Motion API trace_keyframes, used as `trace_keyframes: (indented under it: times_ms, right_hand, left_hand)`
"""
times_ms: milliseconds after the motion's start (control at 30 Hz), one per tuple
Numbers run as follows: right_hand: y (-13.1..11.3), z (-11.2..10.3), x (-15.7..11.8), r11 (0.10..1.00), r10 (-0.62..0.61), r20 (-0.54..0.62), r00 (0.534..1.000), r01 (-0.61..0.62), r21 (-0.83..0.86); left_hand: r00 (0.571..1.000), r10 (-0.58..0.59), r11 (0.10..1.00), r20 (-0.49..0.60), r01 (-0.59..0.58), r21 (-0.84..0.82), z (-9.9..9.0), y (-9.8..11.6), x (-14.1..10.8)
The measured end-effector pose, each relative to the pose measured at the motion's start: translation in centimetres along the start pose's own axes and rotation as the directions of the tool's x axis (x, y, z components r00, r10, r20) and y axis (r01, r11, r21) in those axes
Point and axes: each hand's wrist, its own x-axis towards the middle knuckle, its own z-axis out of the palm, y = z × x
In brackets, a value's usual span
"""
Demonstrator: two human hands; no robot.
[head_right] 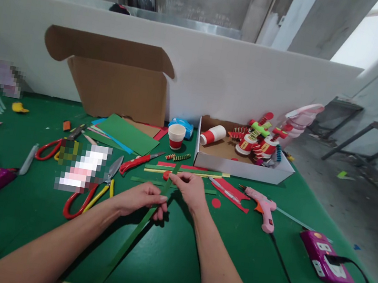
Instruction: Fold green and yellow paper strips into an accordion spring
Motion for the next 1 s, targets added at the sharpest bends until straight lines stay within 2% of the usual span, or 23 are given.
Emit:
trace_keyframes:
  times_ms: [200,300,367,433,533,633,700,767,1000]
  right_hand:
    - [0.1,-1.5,0.9,0.999,-0.037,-0.135,0.990,0.041,0.024]
    - [0.7,-1.8,1.5,0.988,-0.049,-0.259,0.965,0.084,0.127]
    - [0.9,-1.8,1.7,0.973,-0.026,-0.322,0.946,0.097,0.209]
    - [0.9,-1.5,1.6,0.969,0.016,-0.276,0.961,0.053,0.242]
    - [0.6,-0.3,0.8,0.974,0.111,-0.001,0.994,-0.108,0.200]
    - [0.4,1.0,-0.4,0.975,0.152,0.237,0.959,-0.185,0.122]
    - [0.4,1.5,-0.8,0.986,0.113,0.244,0.963,-0.138,0.088]
    - [0.6,1.6,-0.8,0.996,0.063,0.171,0.983,-0.072,0.047]
    - [0.5,-0.4,0.3,0.992,-0.039,0.026,0.999,0.042,-0.116]
  left_hand:
    - [0.997,-0.022,0.999,0.069,0.021,0.028,0.2,0.2,-0.4]
    - [0.996,-0.033,0.999,0.087,0.030,0.034,0.1,0.3,-0.4]
    - [0.999,-0.025,0.999,0.042,0.024,0.022,0.0,0.2,-0.3]
    - [0.999,-0.007,1.000,-0.045,0.006,-0.009,-0.1,0.1,-0.1]
    - [0.991,0.014,0.998,-0.137,-0.022,-0.057,-0.2,0.0,0.3]
    - [0.989,0.026,0.997,-0.145,-0.035,-0.062,-0.1,-0.1,0.5]
    - [0.993,0.013,0.998,-0.117,-0.019,-0.056,-0.1,-0.2,0.5]
    - [0.995,-0.005,0.999,-0.095,0.000,-0.049,-0.1,-0.2,0.4]
    - [0.999,-0.033,0.999,-0.034,0.033,0.011,-0.1,-0.1,0.1]
